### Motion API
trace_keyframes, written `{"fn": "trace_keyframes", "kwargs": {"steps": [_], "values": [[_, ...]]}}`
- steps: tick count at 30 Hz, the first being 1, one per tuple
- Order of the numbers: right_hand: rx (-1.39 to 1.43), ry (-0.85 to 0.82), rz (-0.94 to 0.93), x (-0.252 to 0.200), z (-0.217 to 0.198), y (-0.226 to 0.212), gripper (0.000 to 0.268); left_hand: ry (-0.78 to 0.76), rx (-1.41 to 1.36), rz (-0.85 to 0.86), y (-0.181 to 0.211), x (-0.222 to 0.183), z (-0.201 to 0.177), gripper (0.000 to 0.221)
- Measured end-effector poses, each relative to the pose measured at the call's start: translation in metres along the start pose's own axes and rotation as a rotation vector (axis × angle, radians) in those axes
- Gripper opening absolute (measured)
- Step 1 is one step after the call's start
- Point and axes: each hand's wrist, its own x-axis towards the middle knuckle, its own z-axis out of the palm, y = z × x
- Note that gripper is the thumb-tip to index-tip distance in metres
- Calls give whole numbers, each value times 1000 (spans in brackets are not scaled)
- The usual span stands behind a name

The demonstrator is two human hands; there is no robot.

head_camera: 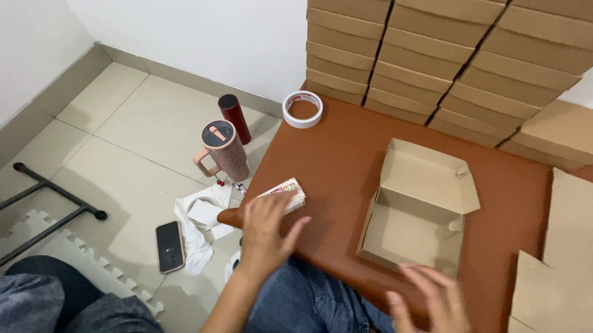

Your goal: The person is seen sitting on the floor, assembling small cardboard boxes from flat templates and applying labels to them.

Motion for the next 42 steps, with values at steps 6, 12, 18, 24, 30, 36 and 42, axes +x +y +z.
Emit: {"fn": "trace_keyframes", "kwargs": {"steps": [6, 12, 18, 24, 30, 36, 42], "values": [[186, -257, -172, 76, 127, -62, 53, -153, 74, -309, -54, -1, -22, 84], [113, -232, 65, 123, 188, -45, 35, -264, 48, -340, -68, -6, -20, 68], [294, -233, 308, 127, 184, -40, 14, -222, 59, -327, -75, -12, -10, 64], [298, -240, 355, 128, 189, -28, 5, -192, -4, -346, -66, -10, -18, 67], [526, -164, 319, 108, 147, -61, 7, -44, -258, -422, -55, -13, -21, 48], [579, -70, -36, 81, 62, -96, 48, 69, -676, -451, -15, -6, -38, 6], [108, 187, -374, 52, 17, -59, 48, -56, -649, -270, 45, 8, -48, 7]]}}
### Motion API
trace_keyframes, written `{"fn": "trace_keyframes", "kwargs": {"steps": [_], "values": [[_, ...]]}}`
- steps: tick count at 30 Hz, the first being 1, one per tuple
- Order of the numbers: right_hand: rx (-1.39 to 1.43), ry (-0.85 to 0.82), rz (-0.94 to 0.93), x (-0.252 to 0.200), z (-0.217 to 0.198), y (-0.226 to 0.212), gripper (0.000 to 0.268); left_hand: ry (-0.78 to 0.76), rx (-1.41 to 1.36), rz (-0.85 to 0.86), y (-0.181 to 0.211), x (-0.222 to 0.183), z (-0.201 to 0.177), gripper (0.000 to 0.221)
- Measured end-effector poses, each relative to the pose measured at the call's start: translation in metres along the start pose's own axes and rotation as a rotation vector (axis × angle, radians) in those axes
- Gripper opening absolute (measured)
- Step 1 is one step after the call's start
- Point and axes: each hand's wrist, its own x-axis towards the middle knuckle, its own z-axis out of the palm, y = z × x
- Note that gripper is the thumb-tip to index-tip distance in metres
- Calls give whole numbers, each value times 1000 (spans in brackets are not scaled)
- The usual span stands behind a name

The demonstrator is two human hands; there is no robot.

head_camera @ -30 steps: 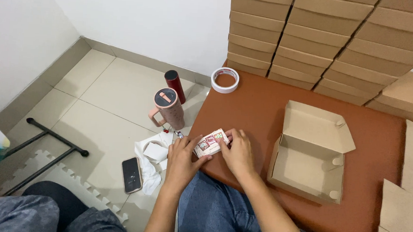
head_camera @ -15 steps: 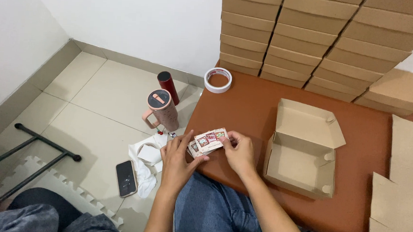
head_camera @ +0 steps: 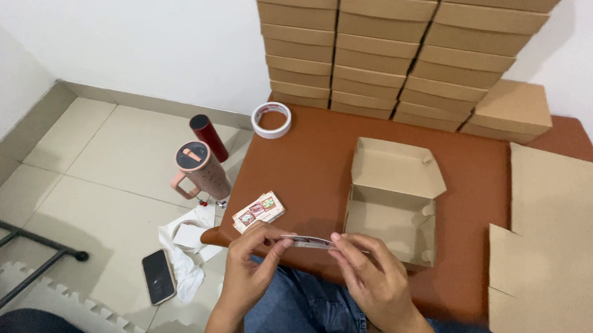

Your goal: The person is seen sitting on the floor, assembling small cardboard boxes from flat templates and applying labels to them.

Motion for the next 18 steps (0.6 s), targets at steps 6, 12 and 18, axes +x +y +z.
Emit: {"fn": "trace_keyframes", "kwargs": {"steps": [6, 12, 18], "values": [[-526, -32, -119, -35, -42, 52, 54, -140, -69, -26, 12, 8, 44, 3], [-658, -427, -49, 5, -82, 102, 65, -238, 154, -20, 7, 31, 89, 22], [-649, -845, 53, 39, -59, 134, 46, -228, 376, 60, 6, 53, 93, 38]]}}
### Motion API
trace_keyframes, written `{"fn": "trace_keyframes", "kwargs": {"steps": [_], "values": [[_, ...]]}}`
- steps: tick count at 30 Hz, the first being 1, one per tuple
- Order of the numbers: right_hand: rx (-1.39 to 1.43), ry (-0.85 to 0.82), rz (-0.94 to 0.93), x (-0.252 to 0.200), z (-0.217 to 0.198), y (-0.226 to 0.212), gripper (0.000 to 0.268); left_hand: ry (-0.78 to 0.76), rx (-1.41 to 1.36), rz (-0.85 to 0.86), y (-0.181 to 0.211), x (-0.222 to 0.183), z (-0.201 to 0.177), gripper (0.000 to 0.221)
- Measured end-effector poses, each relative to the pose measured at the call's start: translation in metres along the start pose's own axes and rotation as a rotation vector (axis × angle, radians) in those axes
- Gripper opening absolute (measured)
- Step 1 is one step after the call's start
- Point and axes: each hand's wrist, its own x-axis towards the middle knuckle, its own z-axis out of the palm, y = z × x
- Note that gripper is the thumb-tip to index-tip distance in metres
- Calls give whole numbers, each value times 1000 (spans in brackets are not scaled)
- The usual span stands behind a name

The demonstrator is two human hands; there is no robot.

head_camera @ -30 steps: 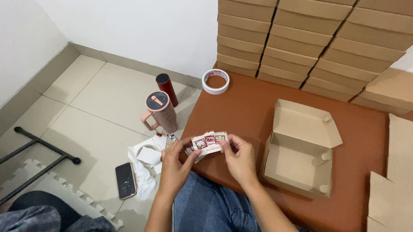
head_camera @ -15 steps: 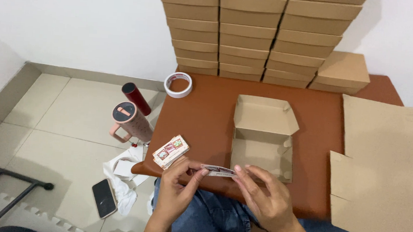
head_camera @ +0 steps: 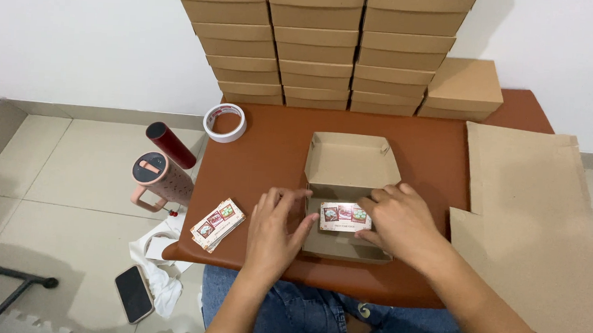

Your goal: The person is seen sitting on the floor, assembling small cardboard boxes from flat templates and applying labels to them.

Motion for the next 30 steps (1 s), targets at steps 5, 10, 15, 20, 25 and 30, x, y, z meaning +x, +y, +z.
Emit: {"fn": "trace_keyframes", "kwargs": {"steps": [5, 10, 15, 20, 25, 30], "values": [[-150, 54, -73, 21, 44, -3, 45, -99, 66, -38, -12, 1, 3, 23], [-177, -33, -74, 23, 40, -9, 47, -83, -22, -83, -22, 3, 5, 21], [-161, -12, -76, 22, 40, -9, 51, -71, -105, -132, -23, 8, 8, 19], [157, 63, 66, 9, -21, 1, 22, 19, -198, -170, -37, 31, 6, 36], [490, 177, 608, 8, -8, 43, 43, -146, -193, -381, -51, 76, 3, 55], [987, 201, 604, 11, 6, 50, 40, -218, -263, -380, -62, 93, 13, 47]]}}
